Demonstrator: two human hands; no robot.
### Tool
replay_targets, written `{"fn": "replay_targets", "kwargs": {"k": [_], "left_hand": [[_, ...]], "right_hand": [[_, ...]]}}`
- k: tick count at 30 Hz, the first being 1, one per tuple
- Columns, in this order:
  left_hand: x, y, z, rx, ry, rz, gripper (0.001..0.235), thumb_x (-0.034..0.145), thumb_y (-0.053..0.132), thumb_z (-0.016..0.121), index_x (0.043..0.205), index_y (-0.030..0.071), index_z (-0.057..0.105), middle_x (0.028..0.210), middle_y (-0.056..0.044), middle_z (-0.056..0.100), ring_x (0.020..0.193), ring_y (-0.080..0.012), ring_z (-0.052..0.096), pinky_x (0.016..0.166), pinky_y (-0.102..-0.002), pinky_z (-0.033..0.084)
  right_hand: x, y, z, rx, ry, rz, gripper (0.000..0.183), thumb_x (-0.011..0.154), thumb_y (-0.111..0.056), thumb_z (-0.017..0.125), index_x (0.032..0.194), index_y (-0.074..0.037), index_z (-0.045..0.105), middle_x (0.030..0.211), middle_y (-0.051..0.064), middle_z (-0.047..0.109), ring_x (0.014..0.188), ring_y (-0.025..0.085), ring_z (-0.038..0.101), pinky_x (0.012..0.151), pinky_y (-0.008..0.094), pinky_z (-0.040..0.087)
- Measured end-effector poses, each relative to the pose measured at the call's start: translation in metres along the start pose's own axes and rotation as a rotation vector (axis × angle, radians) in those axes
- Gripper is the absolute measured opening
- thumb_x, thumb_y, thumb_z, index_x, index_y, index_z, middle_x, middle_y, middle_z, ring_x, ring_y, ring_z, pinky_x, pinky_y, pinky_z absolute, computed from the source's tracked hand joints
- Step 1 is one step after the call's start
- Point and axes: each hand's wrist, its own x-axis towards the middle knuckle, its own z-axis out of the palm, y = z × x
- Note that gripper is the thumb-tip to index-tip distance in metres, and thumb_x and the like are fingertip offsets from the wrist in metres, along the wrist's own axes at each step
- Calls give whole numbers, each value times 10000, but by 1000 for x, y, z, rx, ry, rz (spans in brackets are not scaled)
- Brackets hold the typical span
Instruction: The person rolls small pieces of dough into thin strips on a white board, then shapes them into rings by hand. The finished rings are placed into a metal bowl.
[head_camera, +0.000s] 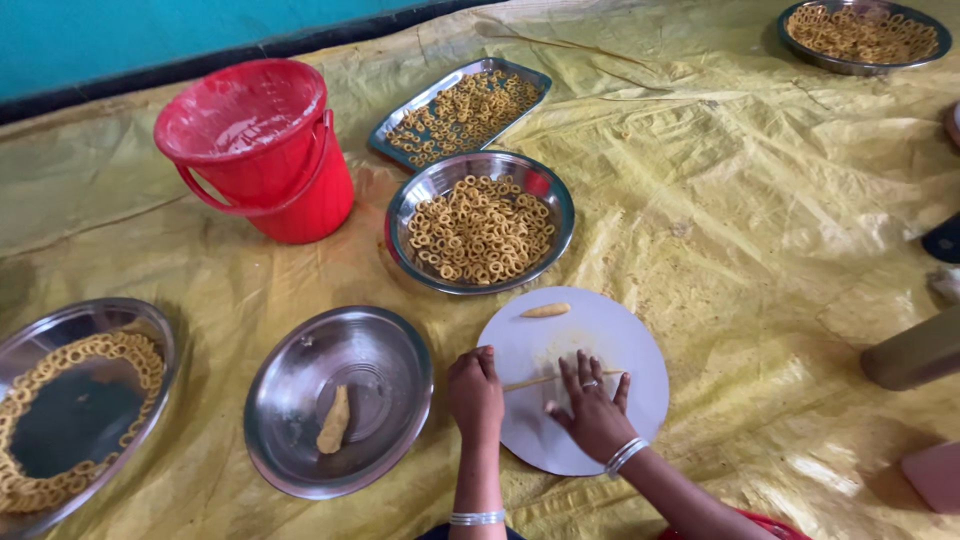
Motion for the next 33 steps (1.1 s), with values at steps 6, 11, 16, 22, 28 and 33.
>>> {"fn": "replay_targets", "kwargs": {"k": [6,11,16,22,28,33], "left_hand": [[6,-9,-3,-136,75,-48,325,1042,274,523,1080,34,739,1076,-177,733,1017,-364,681,885,-445,524],[4,-32,13,-379,-14,-169,305,1024,245,541,1092,26,741,987,-146,783,903,-255,747,808,-352,563],[13,-43,32,-776,-110,-359,276,947,198,602,978,-14,777,861,-131,796,716,-180,738,713,-333,592],[8,-21,-1,-110,-7,-138,220,796,272,786,864,69,835,793,-142,762,717,-266,719,652,-351,547],[0,8,-24,-244,-42,-300,195,715,255,773,824,99,814,750,-109,776,663,-260,777,669,-357,586],[2,4,-20,344,-193,-206,139,810,208,757,849,82,802,888,-156,757,824,-342,733,729,-437,589]], "right_hand": [[41,88,-28,798,194,115,683,997,-462,479,1622,-220,351,1498,193,564,1371,362,555,1129,494,488],[46,115,-110,1278,276,158,624,958,-361,560,1450,17,503,1544,116,587,1331,248,597,1048,448,503],[-1,65,-172,1419,-654,-596,847,994,-513,618,1598,10,336,1576,235,506,1343,342,611,1090,502,512],[12,43,-172,1659,-427,-137,934,880,-583,549,1613,-136,183,1513,220,518,1220,426,644,975,592,538],[-8,51,-57,-215,79,-166,876,943,-567,583,1586,-78,245,1666,173,240,1529,364,209,1214,553,209],[-13,44,-16,-275,73,-199,1037,866,-650,572,1594,-36,161,1688,173,148,1538,316,104,1224,540,82]]}}
